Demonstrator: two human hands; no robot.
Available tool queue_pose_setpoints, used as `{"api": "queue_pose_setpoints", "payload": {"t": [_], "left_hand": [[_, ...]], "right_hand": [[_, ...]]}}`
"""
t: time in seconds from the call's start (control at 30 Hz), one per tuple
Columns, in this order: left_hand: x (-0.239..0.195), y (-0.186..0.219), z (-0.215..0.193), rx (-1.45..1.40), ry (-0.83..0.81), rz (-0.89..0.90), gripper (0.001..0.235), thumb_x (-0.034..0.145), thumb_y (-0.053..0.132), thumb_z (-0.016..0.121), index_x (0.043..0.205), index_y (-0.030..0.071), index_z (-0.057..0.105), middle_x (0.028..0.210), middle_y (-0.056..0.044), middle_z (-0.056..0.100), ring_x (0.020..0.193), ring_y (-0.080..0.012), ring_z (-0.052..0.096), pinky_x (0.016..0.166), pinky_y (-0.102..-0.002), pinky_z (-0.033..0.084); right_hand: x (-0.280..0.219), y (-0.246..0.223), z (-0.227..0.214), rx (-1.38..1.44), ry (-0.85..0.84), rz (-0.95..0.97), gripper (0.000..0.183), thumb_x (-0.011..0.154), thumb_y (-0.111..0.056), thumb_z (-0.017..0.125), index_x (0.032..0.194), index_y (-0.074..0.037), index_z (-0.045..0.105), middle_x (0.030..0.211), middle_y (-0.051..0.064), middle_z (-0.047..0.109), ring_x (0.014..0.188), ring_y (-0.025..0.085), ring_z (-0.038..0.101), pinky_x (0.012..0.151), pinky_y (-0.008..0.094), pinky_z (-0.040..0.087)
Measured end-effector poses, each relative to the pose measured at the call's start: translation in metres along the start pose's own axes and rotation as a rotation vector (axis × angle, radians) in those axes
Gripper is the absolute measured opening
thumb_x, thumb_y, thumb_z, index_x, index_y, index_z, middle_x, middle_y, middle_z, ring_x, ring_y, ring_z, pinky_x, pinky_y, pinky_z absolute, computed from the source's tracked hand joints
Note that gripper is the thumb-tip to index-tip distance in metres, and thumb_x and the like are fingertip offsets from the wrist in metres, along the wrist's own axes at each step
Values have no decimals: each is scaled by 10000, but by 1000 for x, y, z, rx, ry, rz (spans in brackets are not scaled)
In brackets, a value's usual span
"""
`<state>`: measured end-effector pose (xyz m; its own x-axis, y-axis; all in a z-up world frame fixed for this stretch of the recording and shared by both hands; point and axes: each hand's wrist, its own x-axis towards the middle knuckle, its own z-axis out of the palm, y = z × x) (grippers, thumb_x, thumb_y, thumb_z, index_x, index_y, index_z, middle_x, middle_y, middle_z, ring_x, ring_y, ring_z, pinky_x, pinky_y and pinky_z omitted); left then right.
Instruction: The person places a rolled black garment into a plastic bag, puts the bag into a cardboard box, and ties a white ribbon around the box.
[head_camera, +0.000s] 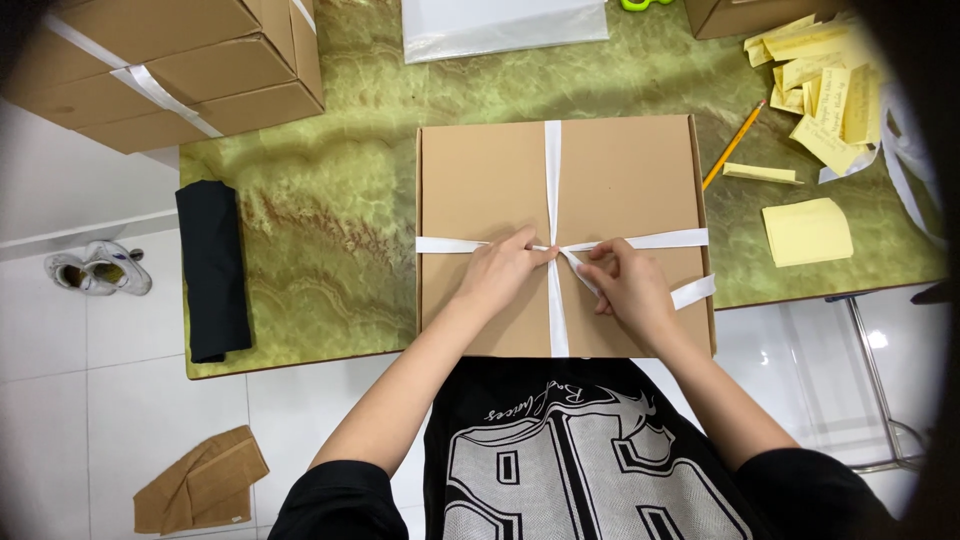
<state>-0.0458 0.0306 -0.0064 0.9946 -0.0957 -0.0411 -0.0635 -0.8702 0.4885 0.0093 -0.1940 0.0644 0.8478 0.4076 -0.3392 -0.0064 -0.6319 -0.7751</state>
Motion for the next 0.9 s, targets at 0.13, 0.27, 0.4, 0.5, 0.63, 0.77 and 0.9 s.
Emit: {"api": "queue_pose_setpoints", "payload": {"t": [0.13, 0.27, 0.4, 0.5, 0.63, 0.77, 0.9], "left_hand": [[2, -4, 6, -9, -5, -6, 499, 1005, 51, 571, 1285, 421, 753, 979, 36, 491, 1006, -249, 692, 909, -427, 597], [-3, 0, -4, -17, -11, -4, 496, 1000, 52, 571, 1288, 412, 755, 980, 35, 497, 1014, -248, 694, 906, -430, 597], [-5, 14, -23, -33, -15, -8, 515, 992, 36, 574, 1286, 417, 757, 975, 19, 497, 992, -288, 704, 885, -462, 608], [-5, 20, -30, -32, -37, -30, 550, 992, 26, 565, 1286, 452, 749, 973, 32, 489, 976, -295, 711, 893, -467, 610], [-4, 6, -13, -26, -58, -62, 595, 985, 4, 552, 1275, 486, 745, 956, 37, 483, 946, -321, 709, 876, -480, 615], [-6, 12, -24, -7, -60, -40, 570, 983, -5, 567, 1283, 439, 759, 974, 31, 514, 953, -321, 729, 874, -482, 618], [-6, 26, -45, -75, -87, -82, 507, 1003, 38, 571, 1280, 418, 760, 989, 12, 564, 976, -353, 725, 884, -491, 614]], "right_hand": [[-4, 14, 11, -183, 61, -43, 345, 899, -220, 841, 1199, -116, 706, 653, 35, 674, 441, 177, 697, 601, 324, 577], [-2, 13, 8, -292, 54, -44, 288, 870, -232, 862, 1114, -128, 750, 744, 62, 661, 821, 319, 752, 784, 456, 584], [3, 17, 8, -397, 71, -168, 164, 887, -233, 843, 973, -118, 763, 1013, 102, 673, 1038, 353, 726, 861, 443, 593], [6, 10, 2, -325, 20, -124, 208, 911, -279, 815, 992, -111, 724, 1033, 121, 705, 1074, 371, 720, 881, 476, 575], [12, -14, -14, 257, -236, 99, 292, 960, -116, 736, 1117, 37, 542, 781, 204, 758, 509, 234, 696, 490, 306, 587], [11, -35, -35, 221, -330, 237, 488, 1068, -339, 612, 1282, 99, 638, 889, 285, 816, 686, 315, 813, 591, 374, 656], [13, -21, -42, 239, -494, 369, 450, 1063, -288, 611, 1215, 125, 708, 949, 274, 824, 813, 303, 821, 702, 372, 652]]}}
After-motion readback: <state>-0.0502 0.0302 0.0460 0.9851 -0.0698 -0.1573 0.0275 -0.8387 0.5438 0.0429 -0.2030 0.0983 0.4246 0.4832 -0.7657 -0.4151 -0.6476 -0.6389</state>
